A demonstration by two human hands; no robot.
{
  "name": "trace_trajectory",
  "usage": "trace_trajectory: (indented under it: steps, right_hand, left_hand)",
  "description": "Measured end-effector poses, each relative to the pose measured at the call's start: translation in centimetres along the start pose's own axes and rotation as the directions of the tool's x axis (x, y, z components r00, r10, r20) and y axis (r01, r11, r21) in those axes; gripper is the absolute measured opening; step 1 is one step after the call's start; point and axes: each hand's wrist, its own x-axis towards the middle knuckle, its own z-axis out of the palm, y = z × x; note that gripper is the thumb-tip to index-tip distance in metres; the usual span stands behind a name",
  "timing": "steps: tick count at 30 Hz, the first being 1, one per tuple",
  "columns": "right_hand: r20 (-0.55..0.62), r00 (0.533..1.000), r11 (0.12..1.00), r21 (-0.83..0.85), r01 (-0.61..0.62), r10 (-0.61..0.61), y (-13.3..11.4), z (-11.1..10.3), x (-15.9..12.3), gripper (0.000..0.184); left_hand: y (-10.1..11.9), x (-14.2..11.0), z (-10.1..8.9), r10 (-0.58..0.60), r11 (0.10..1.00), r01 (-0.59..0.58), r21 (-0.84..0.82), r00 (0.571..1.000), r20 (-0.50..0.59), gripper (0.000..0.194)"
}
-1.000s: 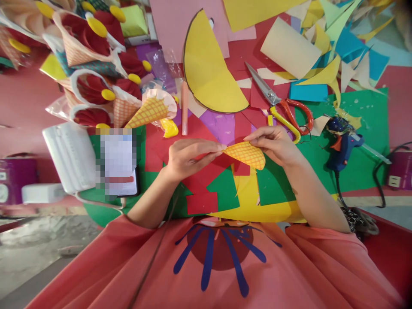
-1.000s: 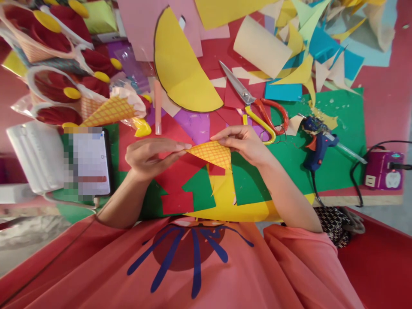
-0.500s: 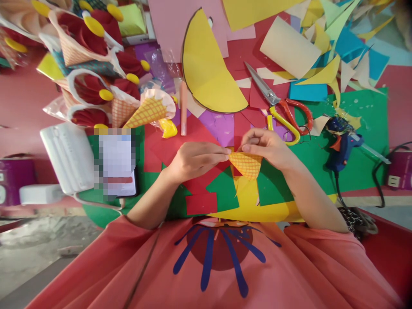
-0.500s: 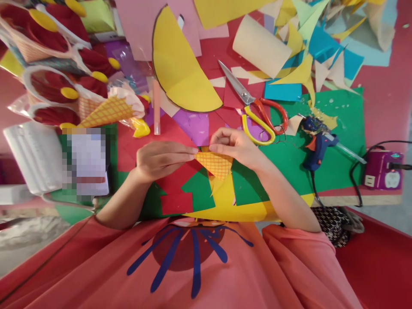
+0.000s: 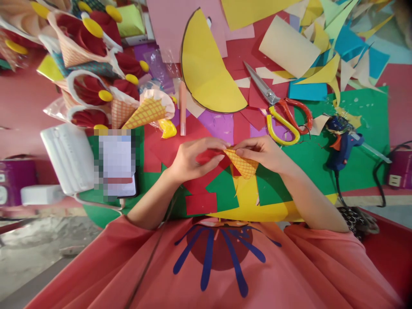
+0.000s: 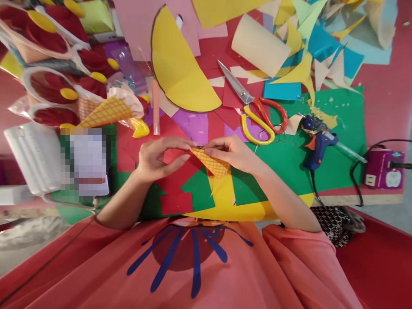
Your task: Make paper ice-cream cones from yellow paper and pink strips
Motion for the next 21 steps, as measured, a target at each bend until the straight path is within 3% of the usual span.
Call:
trace_trajectory:
  steps: [2, 4, 8, 11, 21]
  right_hand:
    - [-0.034, 0.999, 0.999, -0.040, 0.035, -0.036, 0.0, 0.1, -0.1, 0.023]
    - [-0.058, 0.996, 0.995, -0.079, 0.063, -0.067, 0.0, 0.3, -0.2, 0.024]
    - [-0.082, 0.988, 0.973, -0.199, 0.116, -0.134, 0.1, 0.7, -0.5, 0.023]
    - [-0.096, 0.980, 0.953, -0.269, 0.142, -0.173, 0.1, 0.9, -0.6, 0.023]
    - [-0.101, 0.973, 0.945, -0.279, 0.170, -0.205, 0.3, 0.7, -0.5, 0.019]
  left_hand:
    - [0.2, 0.1, 0.2, -0.210, 0.970, 0.204, -0.135, 0.977, -0.030, 0.016]
    - [0.5, 0.4, 0.3, -0.382, 0.908, 0.372, -0.190, 0.924, -0.018, 0.023]
    - [0.9, 1.0, 0.6, -0.568, 0.797, 0.567, -0.211, 0.821, 0.062, 0.046]
    - [1.0, 1.2, 0.7, -0.593, 0.775, 0.595, -0.211, 0.801, 0.080, 0.046]
    - [0.6, 0.8, 0.7, -0.573, 0.797, 0.576, -0.181, 0.816, 0.075, 0.027]
